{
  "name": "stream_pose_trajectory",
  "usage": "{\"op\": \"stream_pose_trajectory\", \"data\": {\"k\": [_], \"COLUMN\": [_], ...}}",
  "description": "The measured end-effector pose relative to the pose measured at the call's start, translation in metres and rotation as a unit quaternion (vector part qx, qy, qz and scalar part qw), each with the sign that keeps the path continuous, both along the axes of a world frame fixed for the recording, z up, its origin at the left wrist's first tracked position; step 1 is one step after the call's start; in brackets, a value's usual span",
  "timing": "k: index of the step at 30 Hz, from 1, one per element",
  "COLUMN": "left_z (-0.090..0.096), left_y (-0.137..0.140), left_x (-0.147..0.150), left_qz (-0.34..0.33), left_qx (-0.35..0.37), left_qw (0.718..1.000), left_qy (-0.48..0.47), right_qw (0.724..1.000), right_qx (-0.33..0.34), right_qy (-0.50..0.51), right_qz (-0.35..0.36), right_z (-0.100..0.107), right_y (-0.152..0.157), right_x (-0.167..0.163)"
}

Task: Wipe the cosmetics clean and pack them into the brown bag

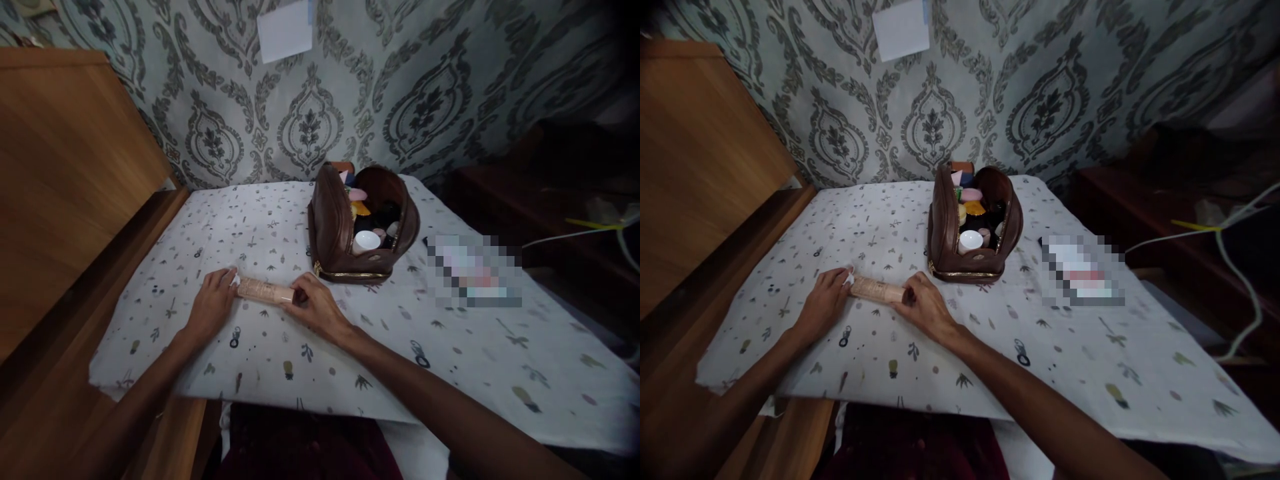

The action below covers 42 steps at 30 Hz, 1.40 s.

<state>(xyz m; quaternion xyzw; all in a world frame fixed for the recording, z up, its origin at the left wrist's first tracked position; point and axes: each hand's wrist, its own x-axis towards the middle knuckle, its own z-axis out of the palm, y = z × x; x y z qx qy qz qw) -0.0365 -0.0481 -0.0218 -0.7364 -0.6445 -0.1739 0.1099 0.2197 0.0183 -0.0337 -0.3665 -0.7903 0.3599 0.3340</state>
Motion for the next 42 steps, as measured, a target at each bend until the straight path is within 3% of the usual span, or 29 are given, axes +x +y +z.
{"op": "stream_pose_trajectory", "data": {"k": [8, 17, 20, 25, 35, 42], "left_z": [0.001, -0.001, -0.004, -0.005, 0.008, 0.017], "left_y": [-0.006, -0.016, -0.017, -0.012, -0.006, 0.003], "left_x": [0.018, 0.079, 0.085, 0.067, 0.0, -0.02], "left_qz": [0.007, -0.157, -0.176, -0.158, -0.055, -0.082], "left_qx": [0.008, 0.02, 0.01, -0.004, -0.058, -0.069], "left_qw": [1.0, 0.985, 0.981, 0.983, 0.995, 0.993], "left_qy": [0.019, 0.064, 0.078, 0.095, 0.063, -0.047], "right_qw": [0.999, 0.999, 0.998, 0.999, 0.999, 0.999], "right_qx": [0.001, 0.033, 0.059, 0.052, 0.026, 0.045], "right_qy": [0.029, 0.019, 0.003, -0.004, -0.019, -0.011], "right_qz": [0.025, 0.017, 0.001, -0.002, 0.011, 0.022], "right_z": [-0.002, -0.004, -0.006, 0.0, 0.003, 0.002], "right_y": [-0.002, -0.001, 0.0, 0.0, -0.001, -0.001], "right_x": [0.002, -0.001, -0.001, 0.001, 0.006, 0.008]}}
